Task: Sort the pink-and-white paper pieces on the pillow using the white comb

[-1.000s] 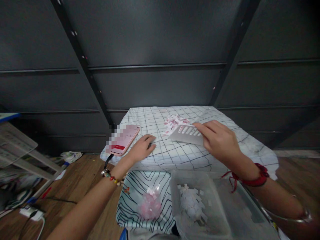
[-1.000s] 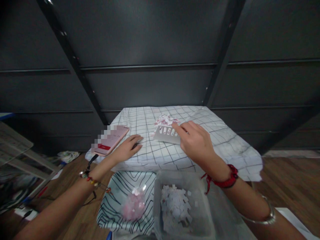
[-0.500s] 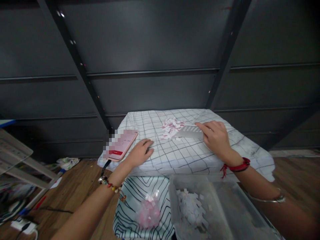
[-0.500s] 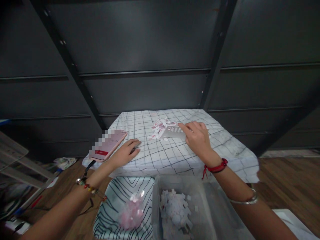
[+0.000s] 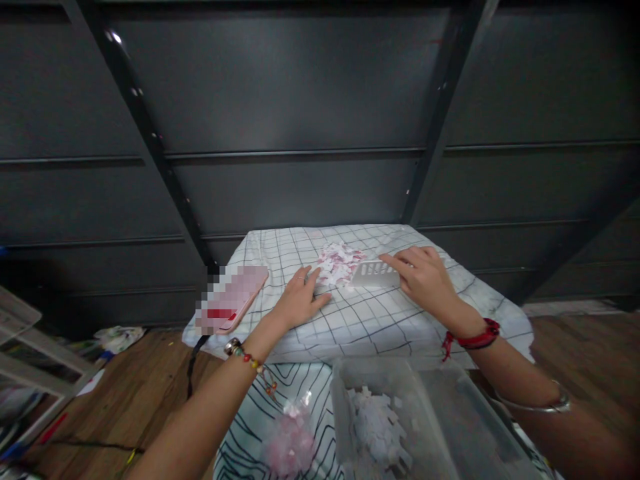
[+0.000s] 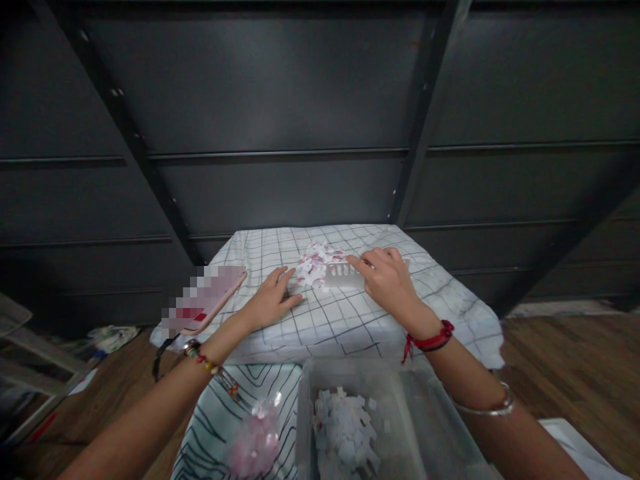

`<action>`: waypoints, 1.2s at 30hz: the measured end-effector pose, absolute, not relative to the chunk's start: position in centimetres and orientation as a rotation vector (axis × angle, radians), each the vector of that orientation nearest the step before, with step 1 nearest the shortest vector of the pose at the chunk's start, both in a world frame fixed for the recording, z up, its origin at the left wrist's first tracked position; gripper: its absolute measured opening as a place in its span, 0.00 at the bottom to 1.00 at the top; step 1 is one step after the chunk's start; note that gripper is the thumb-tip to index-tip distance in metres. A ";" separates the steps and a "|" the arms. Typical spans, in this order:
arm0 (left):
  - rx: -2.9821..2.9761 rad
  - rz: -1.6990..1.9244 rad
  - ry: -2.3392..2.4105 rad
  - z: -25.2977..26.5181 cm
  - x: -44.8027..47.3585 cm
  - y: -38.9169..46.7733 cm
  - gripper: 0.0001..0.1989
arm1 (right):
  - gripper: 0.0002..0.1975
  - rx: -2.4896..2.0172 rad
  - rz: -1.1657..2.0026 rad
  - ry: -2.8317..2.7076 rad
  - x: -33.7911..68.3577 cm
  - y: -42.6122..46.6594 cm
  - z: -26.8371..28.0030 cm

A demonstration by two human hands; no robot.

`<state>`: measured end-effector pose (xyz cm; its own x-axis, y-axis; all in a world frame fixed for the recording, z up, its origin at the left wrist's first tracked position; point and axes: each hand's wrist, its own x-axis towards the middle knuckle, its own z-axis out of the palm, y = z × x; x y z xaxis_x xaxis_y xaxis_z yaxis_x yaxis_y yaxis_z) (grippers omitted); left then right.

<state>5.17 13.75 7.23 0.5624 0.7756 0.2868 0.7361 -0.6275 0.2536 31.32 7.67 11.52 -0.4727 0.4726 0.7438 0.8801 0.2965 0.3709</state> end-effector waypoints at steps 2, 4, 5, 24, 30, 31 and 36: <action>2.688 0.508 1.275 6.9 5.9 13.5 0.35 | 0.19 -1.190 -1.051 -2.081 31.4 7.5 11.7; 2.691 0.455 1.256 6.6 6.1 13.4 0.37 | 0.18 -1.182 -1.055 -2.067 31.5 7.3 11.9; 2.689 0.444 1.253 6.4 6.2 13.3 0.37 | 0.18 -1.182 -1.060 -2.052 31.5 7.3 11.9; 2.715 0.545 1.206 5.8 5.9 13.3 0.30 | 0.19 -1.148 -0.996 -2.114 32.0 6.0 12.1; 2.725 0.548 1.193 5.9 5.9 13.2 0.27 | 0.18 -1.169 -1.070 -2.111 31.9 6.2 12.3; 2.727 0.555 1.186 5.9 5.9 13.2 0.26 | 0.17 -1.170 -1.071 -2.105 31.9 6.2 12.3; 2.729 0.572 1.173 5.7 5.9 13.3 0.25 | 0.19 -1.161 -1.020 -2.114 31.5 6.0 12.3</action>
<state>5.92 13.32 5.71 0.6288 0.7194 0.2950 0.6755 -0.6934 0.2509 31.53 6.00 12.30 -0.4995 0.4730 0.7258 0.8625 0.3501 0.3653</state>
